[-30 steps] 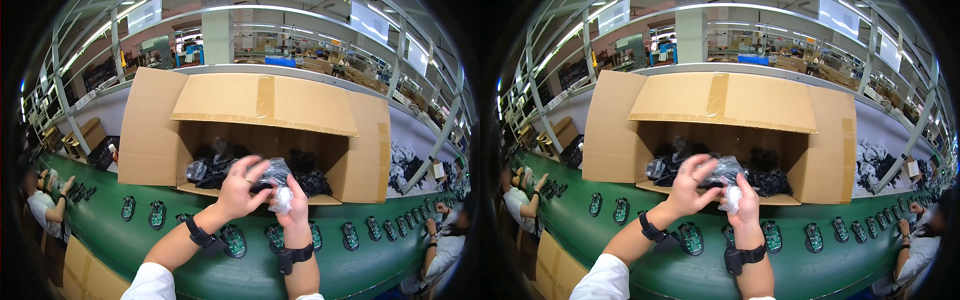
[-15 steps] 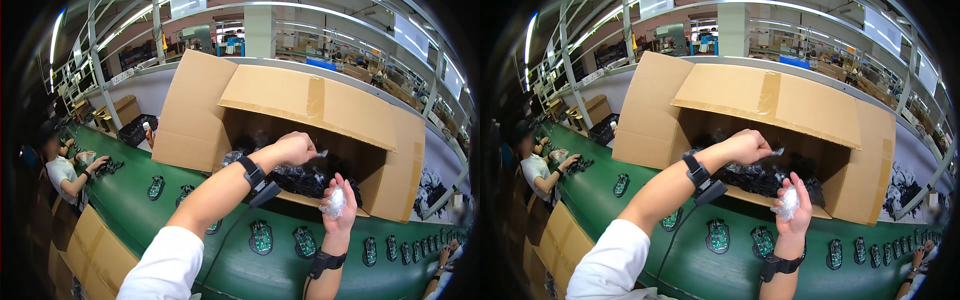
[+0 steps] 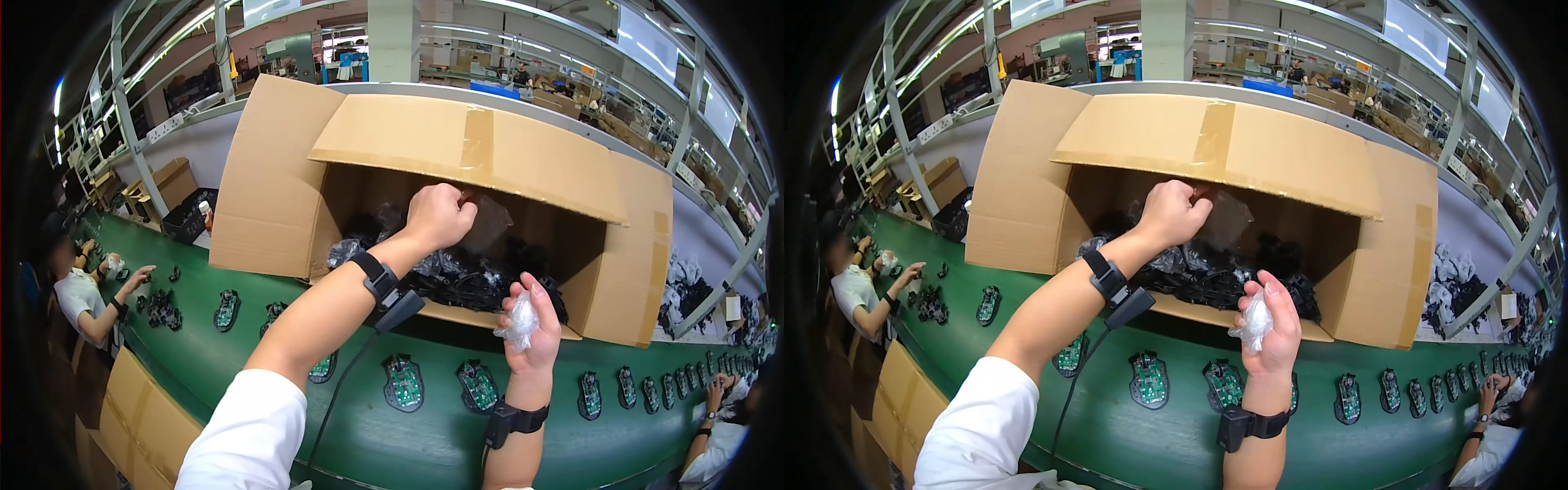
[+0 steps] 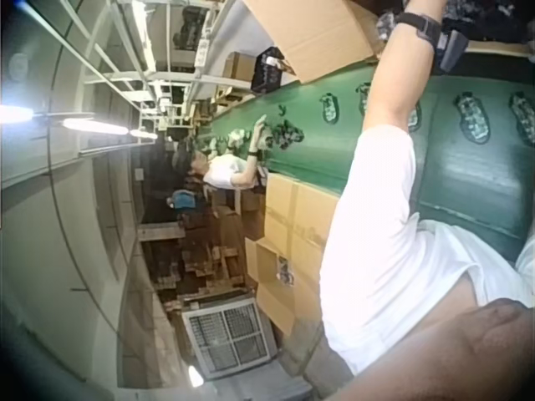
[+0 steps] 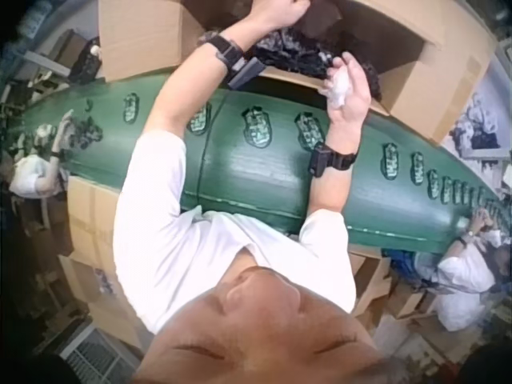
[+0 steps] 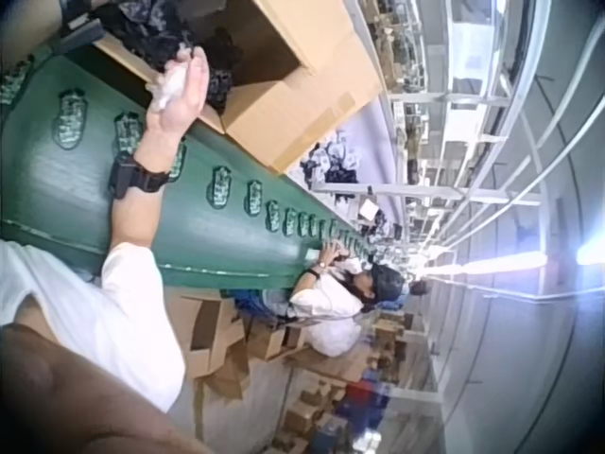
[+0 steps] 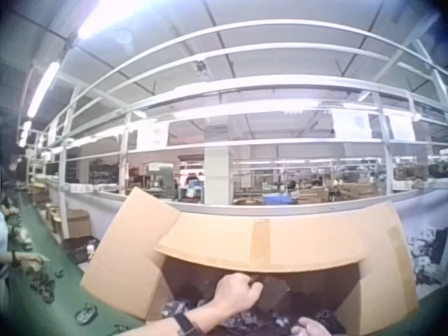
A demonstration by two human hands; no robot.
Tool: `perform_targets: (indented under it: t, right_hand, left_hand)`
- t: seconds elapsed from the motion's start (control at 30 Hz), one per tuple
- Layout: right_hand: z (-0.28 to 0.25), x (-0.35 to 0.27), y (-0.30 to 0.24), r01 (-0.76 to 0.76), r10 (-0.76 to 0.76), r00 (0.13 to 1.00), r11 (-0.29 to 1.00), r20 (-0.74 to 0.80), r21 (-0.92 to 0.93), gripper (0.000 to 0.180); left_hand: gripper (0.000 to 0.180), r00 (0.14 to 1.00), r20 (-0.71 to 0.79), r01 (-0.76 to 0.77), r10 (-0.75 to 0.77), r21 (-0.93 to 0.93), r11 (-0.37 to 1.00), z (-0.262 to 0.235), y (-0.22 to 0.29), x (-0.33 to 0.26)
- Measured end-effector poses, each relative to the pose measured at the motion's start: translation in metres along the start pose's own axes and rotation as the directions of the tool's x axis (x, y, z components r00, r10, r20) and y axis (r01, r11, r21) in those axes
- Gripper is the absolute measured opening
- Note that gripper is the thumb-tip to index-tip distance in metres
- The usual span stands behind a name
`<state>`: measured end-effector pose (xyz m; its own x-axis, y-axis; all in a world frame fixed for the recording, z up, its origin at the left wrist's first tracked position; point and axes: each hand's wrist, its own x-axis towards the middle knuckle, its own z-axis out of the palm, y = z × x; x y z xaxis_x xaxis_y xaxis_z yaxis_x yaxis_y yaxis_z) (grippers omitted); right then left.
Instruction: The person unpacks small black plastic components from a large cardboard box and places them onto a green conveyor belt. The person handles the items one by one, removing them from clear plastic bags and arranging them in a line on the belt.
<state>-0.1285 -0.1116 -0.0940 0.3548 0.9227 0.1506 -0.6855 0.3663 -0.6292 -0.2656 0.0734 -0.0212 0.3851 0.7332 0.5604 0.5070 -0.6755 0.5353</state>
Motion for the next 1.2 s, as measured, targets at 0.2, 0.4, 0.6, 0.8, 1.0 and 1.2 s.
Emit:
perform_targets:
  t: [0.2, 0.4, 0.6, 0.8, 1.0, 1.2]
  right_hand:
    - [0.009, 0.004, 0.012, 0.098, -0.108, 0.988, 0.991, -0.108, -0.092, 0.028]
    - [-0.012, 0.004, 0.037, 0.314, -0.311, 0.947, 0.949, -0.075, 0.019, 0.034]
    - [0.042, -0.018, 0.023, 0.408, -0.371, 0.905, 0.896, 0.209, -0.178, 0.044]
    - [0.023, -0.013, 0.027, 0.592, -0.604, 0.782, 0.645, 0.153, -0.483, 0.027]
    - [0.044, -0.015, 0.034, 0.418, -0.425, 0.905, 0.894, -0.012, -0.163, 0.051]
    - [0.074, -0.018, 0.046, 0.132, 0.093, 0.963, 0.652, 0.252, -0.747, 0.037]
  left_hand:
    - [0.017, 0.996, -0.089, -0.035, -0.014, -0.517, 0.855, -0.006, 0.010, -0.014]
    - [0.023, 0.848, -0.176, -0.498, 0.499, -0.585, 0.640, 0.029, 0.072, -0.117]
    - [0.016, 0.956, -0.047, -0.235, 0.290, -0.717, 0.657, 0.013, 0.069, -0.135]
    - [0.014, 0.947, 0.130, -0.135, 0.294, -0.670, 0.730, -0.059, 0.035, -0.129]
    - [0.044, 0.908, 0.415, -0.373, 0.052, 0.748, 0.549, -0.101, -0.121, -0.093]
    - [0.028, 0.977, 0.212, -0.056, 0.034, 0.101, 0.993, -0.112, -0.100, -0.094]
